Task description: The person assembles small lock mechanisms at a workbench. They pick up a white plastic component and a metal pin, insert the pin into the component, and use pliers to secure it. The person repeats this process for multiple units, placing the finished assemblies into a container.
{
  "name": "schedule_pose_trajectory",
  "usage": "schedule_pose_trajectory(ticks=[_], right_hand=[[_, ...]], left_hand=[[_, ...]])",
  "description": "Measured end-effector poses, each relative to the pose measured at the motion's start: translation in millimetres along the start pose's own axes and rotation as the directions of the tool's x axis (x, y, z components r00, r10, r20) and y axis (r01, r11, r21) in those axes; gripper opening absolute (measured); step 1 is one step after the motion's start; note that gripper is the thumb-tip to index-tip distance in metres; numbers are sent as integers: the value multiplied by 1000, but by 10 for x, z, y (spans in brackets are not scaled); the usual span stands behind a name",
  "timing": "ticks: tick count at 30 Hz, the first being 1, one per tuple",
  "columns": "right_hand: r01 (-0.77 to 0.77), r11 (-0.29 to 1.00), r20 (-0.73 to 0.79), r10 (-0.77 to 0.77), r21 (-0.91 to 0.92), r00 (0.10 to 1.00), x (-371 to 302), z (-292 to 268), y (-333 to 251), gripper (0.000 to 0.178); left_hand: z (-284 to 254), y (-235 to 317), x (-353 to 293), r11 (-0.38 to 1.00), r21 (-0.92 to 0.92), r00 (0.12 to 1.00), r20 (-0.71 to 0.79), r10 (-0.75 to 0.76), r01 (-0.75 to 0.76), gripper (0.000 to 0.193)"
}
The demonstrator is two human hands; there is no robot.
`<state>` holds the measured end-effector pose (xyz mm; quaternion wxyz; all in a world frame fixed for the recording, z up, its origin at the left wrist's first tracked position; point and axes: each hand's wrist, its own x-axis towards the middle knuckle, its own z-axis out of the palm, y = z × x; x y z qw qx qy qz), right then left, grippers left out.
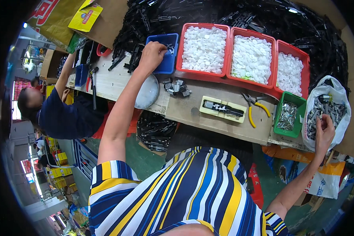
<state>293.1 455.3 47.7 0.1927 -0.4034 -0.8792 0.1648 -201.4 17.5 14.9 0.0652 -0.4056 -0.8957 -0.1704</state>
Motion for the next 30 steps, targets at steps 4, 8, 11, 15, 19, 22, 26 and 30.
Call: schedule_pose_trajectory(ticks=[4, 8, 11, 15, 19, 22, 26, 30], right_hand=[[14, 999, -5, -14, 35, 1000, -3, 29, -41, 22], [14, 1000, -8, -14, 20, 1000, -18, -2, -219, 23], [-5, 999, -6, 5, 43, 1000, -26, -16, -198, 23], [31, 997, -6, -31, 72, 1000, 11, -10, -202, 22], [73, 993, -21, -71, 96, 997, 17, 26, -314, 20], [95, 988, -44, -90, 120, 995, 20, 63, -351, 18], [127, 983, -23, -125, 132, 992, 46, 133, -389, 16], [144, 976, -7, -145, 165, 989, 46, 179, -466, 16]], left_hand=[[174, 65, 102, 949, -82, 952, 48, -303, 306, 28], [323, -8, 157, 917, -152, 929, 26, -369, 369, 32], [269, -16, 136, 851, -318, 906, 74, -416, 417, 22], [187, -20, 32, 727, -524, 887, 143, -440, 445, 16], [-141, 94, -117, 566, -763, 897, 42, -440, 313, 17], [-491, 170, -365, 461, -859, 910, 13, -413, 222, 23], [-756, 125, -770, 749, -576, 910, -20, -414, 328, 17], [-671, 72, -1052, 888, -364, 914, -180, -364, 282, 17]])
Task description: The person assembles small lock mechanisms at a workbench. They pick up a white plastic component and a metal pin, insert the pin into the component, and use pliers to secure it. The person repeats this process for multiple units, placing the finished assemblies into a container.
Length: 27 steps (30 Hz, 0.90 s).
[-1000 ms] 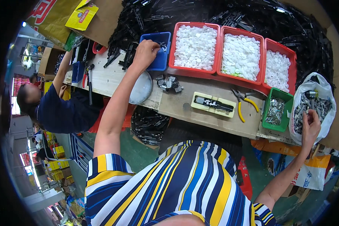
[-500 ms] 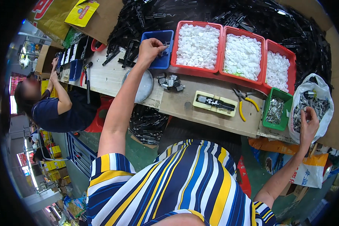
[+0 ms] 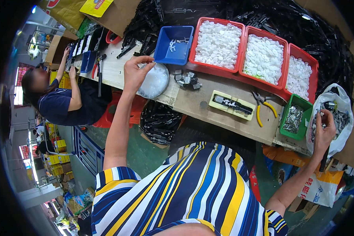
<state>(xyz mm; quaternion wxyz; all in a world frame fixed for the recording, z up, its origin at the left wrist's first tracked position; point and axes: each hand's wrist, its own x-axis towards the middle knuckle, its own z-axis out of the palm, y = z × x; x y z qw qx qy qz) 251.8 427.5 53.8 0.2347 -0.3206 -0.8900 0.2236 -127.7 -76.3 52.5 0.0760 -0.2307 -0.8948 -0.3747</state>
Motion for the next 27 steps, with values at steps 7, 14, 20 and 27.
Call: schedule_pose_trajectory(ticks=[7, 14, 20, 27], right_hand=[[-17, 1000, 49, 16, 8, 999, -53, -33, -166, 15], [35, 966, -49, -23, 257, 999, -99, 132, -590, 16], [-153, 558, 247, -97, 816, 964, -390, 763, -1729, 15], [-248, 290, 281, -78, 924, 956, -601, 1165, -1995, 16]], left_hand=[[137, -159, -174, 998, 39, 997, 55, -45, 42, 17], [-81, 309, -209, 836, -525, 986, 51, -159, 162, 15], [388, 824, -461, 430, -834, 938, 310, -154, 346, 15], [935, 1366, -721, 220, -868, 893, 447, -47, 446, 16]])
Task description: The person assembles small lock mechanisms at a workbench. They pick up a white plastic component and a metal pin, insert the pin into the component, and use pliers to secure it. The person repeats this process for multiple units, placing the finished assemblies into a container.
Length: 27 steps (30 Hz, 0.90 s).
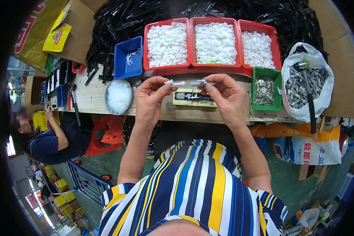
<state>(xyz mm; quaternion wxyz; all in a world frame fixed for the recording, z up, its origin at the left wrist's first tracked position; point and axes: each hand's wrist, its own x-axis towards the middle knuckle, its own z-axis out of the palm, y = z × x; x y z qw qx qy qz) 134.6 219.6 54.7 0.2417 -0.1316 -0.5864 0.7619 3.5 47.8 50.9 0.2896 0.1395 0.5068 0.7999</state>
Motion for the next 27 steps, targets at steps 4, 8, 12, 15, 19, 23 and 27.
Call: schedule_pose_trajectory(ticks=[4, 8, 12, 15, 19, 23, 27], right_hand=[[8, 1000, -30, -9, -27, 999, -32, -31, 32, 17], [5, 1000, -18, -5, -20, 1000, -45, -63, 61, 17], [86, 989, 48, -80, -123, 996, -42, -108, 101, 15], [121, 979, 95, -106, -162, 990, -11, -78, 104, 14], [-56, 991, 87, 67, -120, 994, 4, -72, 31, 15], [-226, 965, 61, 235, -131, 970, -9, -204, 13, 16], [-245, 951, -10, 247, -187, 969, -67, -443, 82, 16]], left_hand=[[125, -83, 4, 1000, -19, 1000, 19, -17, 18, 16], [136, -89, 3, 1000, 27, 999, 30, -12, 11, 16], [76, -123, 13, 999, 15, 999, 23, -46, 46, 16], [71, -147, -12, 997, -27, 997, 8, -72, 72, 16], [94, -130, -47, 999, 35, 1000, -12, -28, 29, 15], [62, -162, -29, 893, 419, 984, 125, 124, -165, 22], [105, -245, 19, 540, 728, 906, 313, 285, -422, 32]])
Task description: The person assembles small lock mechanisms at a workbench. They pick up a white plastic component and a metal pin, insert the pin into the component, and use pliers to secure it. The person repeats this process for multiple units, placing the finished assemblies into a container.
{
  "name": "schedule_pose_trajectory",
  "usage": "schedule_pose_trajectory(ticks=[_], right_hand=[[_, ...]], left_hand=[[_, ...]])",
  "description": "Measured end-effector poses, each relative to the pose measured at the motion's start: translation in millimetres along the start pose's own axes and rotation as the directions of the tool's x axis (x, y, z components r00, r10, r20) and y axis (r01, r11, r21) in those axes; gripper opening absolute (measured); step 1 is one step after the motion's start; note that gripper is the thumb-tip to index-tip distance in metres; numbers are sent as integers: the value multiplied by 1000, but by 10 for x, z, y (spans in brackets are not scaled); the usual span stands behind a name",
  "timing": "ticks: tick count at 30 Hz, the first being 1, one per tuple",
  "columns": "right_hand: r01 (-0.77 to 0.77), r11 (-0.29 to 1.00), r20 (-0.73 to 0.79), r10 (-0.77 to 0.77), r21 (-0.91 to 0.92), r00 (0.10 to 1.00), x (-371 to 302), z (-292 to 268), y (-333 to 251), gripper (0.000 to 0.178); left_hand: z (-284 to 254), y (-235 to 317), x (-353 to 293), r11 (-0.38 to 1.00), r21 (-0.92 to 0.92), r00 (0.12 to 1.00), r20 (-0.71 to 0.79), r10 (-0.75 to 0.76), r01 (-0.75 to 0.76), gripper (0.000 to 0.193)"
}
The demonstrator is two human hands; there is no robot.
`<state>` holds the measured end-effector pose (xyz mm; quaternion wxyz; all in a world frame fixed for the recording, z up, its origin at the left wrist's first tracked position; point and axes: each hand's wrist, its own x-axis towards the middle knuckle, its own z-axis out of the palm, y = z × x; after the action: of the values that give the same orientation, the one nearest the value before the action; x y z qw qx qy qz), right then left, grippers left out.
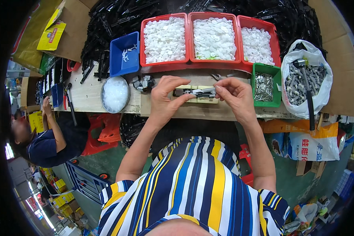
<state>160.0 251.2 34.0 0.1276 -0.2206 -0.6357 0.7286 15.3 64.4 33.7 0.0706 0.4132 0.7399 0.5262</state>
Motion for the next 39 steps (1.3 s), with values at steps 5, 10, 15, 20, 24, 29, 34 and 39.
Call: schedule_pose_trajectory(ticks=[5, 10, 15, 20, 24, 29, 34, 39], right_hand=[[-22, 997, -41, 19, -79, 999, -47, -53, 112, 15], [-37, 999, -90, 35, -22, 995, -17, 34, 202, 14], [-58, 998, -49, 58, 8, 997, -4, 80, 277, 14], [-76, 994, 21, 78, -80, 997, 52, 45, 282, 13], [-70, 976, 63, 84, -208, 994, 114, -20, 286, 11], [-11, 892, 103, 64, -452, 993, 144, -101, 186, 16], [-1, 881, 132, 72, -472, 989, 118, -147, 202, 18], [275, 741, 217, -176, -613, 960, 316, -364, -43, 21]], left_hand=[[204, -166, -44, 981, 174, 997, 24, 77, -80, 32], [223, -163, -37, 990, 142, 999, 42, 9, -15, 31], [207, -165, -29, 991, 132, 999, 50, 11, -18, 31], [234, -215, -47, 986, 126, 992, 76, 97, -106, 21], [251, -203, -61, 979, 146, 987, 92, 132, -145, 16], [240, -182, -50, 983, 135, 986, 127, 107, -124, 14], [226, -164, -45, 975, 179, 984, 143, 107, -132, 14], [230, -187, -46, 963, 213, 978, 162, 131, -164, 16]])
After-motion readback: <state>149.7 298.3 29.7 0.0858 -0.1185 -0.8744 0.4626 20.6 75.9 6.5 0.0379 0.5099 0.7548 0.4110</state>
